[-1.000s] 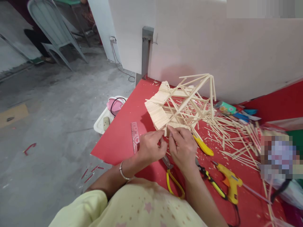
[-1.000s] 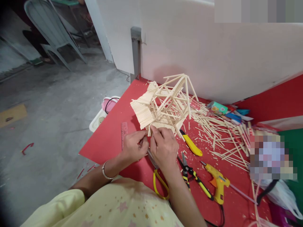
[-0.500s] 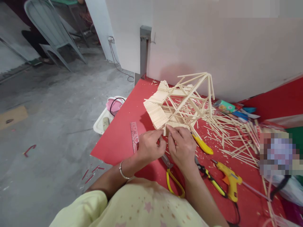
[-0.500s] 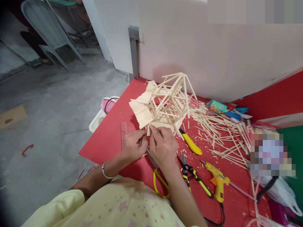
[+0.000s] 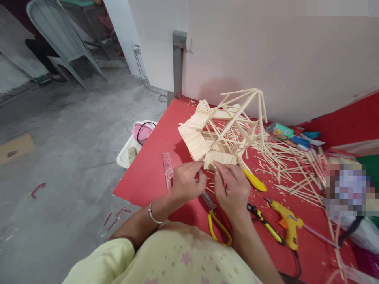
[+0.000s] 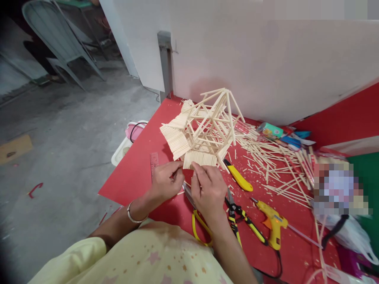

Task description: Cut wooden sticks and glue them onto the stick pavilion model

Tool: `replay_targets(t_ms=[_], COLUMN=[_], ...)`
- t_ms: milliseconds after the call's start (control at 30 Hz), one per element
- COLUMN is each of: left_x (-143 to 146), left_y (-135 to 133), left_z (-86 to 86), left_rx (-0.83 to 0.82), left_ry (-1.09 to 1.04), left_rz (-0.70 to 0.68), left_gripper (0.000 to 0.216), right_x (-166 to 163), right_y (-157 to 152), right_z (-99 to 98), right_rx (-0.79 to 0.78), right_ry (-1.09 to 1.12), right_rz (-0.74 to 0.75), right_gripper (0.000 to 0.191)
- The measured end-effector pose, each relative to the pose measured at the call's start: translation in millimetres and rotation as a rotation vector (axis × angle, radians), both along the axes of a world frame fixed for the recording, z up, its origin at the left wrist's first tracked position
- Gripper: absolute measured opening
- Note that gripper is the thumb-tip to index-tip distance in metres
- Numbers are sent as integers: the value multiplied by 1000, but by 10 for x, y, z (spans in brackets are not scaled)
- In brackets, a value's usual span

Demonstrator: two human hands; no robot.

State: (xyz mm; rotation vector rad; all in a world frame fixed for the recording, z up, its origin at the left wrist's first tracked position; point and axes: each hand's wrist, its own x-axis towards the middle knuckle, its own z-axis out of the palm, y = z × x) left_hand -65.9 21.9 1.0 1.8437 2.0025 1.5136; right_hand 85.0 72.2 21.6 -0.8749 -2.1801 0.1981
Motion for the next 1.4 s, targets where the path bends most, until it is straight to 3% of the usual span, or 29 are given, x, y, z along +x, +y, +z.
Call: replay_targets(t_ms=[267, 400, 633, 933, 1100, 1400], left_x=[-13, -15, -35, -44, -39, -46], left_y=[-7, -13, -7, 2, 5, -3], left_z=[55, 105, 87, 59, 69, 38], left_rx=[14, -14, -25, -52, -63, -56], left_ry=[-49, -41, -36, -31, -34, -21], left_rz=[-9, 11, -17, -26, -11, -22], left_gripper=[20, 18, 15, 16, 16, 16], right_x=[416, 605, 667, 727, 683, 589], right_y=[-220, -343, -432, -365, -309, -103], right_z=[-404, -548, -648, -697, -670, -827], right_rx=[-235, -262, -338, -391, -380, -341], right_ry=[-47, -65, -361, -434, -452, -523], right_rz=[-61, -143, -239, -372, -345, -235], right_gripper=[33, 27, 26, 24, 24, 21])
